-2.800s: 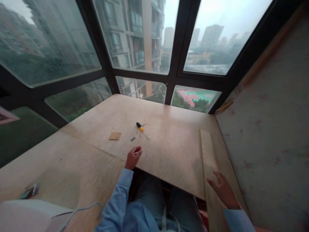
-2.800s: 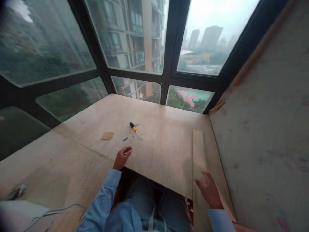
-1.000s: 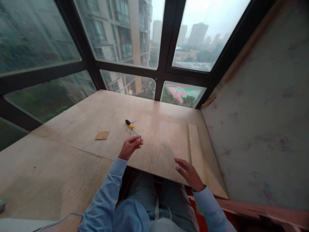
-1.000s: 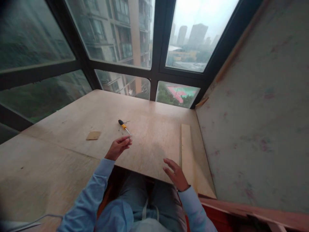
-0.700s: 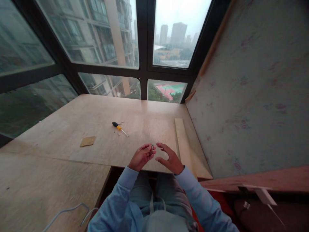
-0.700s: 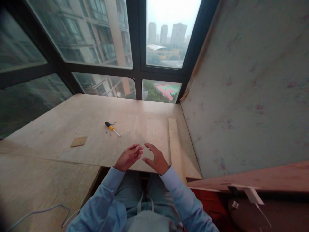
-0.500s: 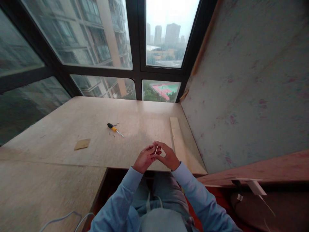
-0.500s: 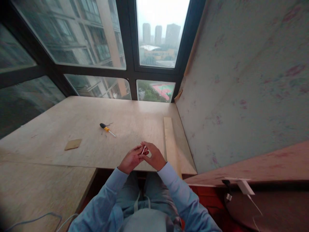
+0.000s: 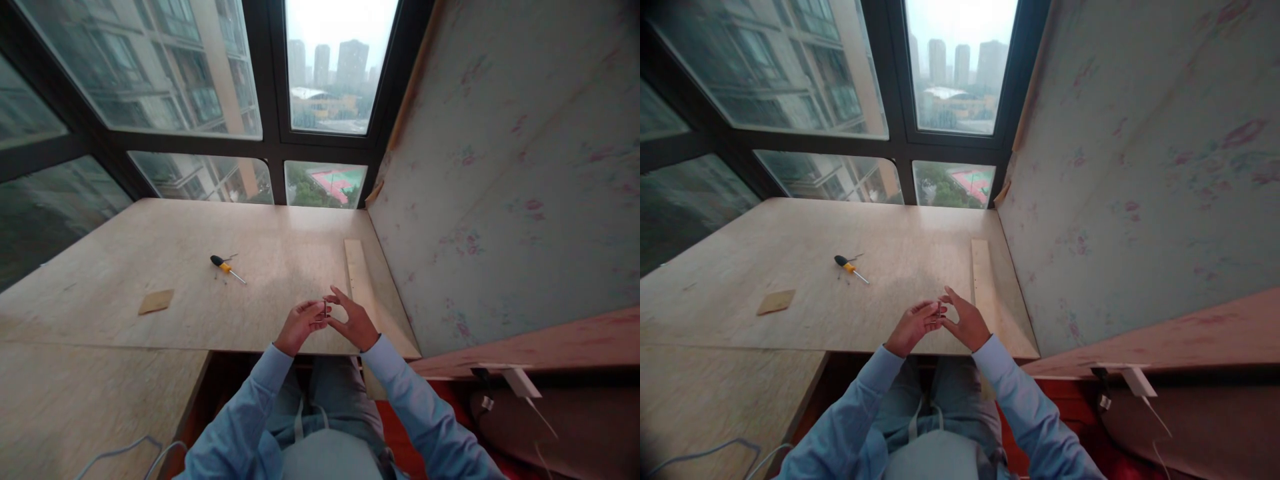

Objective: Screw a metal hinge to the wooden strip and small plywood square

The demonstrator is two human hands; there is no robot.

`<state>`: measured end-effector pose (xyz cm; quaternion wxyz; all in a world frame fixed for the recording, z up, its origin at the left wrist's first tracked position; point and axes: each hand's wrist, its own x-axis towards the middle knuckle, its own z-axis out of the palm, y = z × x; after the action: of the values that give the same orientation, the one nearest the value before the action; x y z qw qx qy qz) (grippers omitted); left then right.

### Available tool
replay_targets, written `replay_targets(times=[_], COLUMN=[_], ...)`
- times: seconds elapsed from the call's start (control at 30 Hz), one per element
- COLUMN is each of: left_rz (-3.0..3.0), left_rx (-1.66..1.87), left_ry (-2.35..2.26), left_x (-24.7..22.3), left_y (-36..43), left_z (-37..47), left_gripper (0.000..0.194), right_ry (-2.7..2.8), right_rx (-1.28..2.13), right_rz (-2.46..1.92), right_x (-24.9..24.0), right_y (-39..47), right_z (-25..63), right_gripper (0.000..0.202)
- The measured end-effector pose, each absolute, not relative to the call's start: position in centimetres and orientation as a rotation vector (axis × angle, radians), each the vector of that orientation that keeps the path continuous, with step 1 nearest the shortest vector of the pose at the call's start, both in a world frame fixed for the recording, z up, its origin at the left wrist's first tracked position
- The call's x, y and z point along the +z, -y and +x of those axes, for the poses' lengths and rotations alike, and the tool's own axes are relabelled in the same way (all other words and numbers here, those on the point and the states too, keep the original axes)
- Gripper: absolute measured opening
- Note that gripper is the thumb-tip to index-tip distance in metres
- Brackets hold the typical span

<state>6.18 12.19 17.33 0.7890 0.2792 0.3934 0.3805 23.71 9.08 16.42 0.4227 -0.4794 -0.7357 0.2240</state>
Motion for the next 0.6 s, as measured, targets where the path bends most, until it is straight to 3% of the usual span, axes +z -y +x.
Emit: replay_targets(times=[0.27, 0.6], left_rz=[0.824, 0.682], left_rx=[0.808, 0.669], left_ry=[-0.943, -0.912], left_x=[17.1, 15.0], left_y=[-13.1, -14.9], left_z=[6.9, 7.1], left_gripper=[0.040, 0.040], right_ry=[1.912, 1.750], right_rx=[0.543, 0.632], right_rz=[-1.192, -1.201], right_x=[15.7, 13.6], right_y=[-9.9, -10.5], right_z=[25.0, 25.5], right_gripper=[0.080, 0.066])
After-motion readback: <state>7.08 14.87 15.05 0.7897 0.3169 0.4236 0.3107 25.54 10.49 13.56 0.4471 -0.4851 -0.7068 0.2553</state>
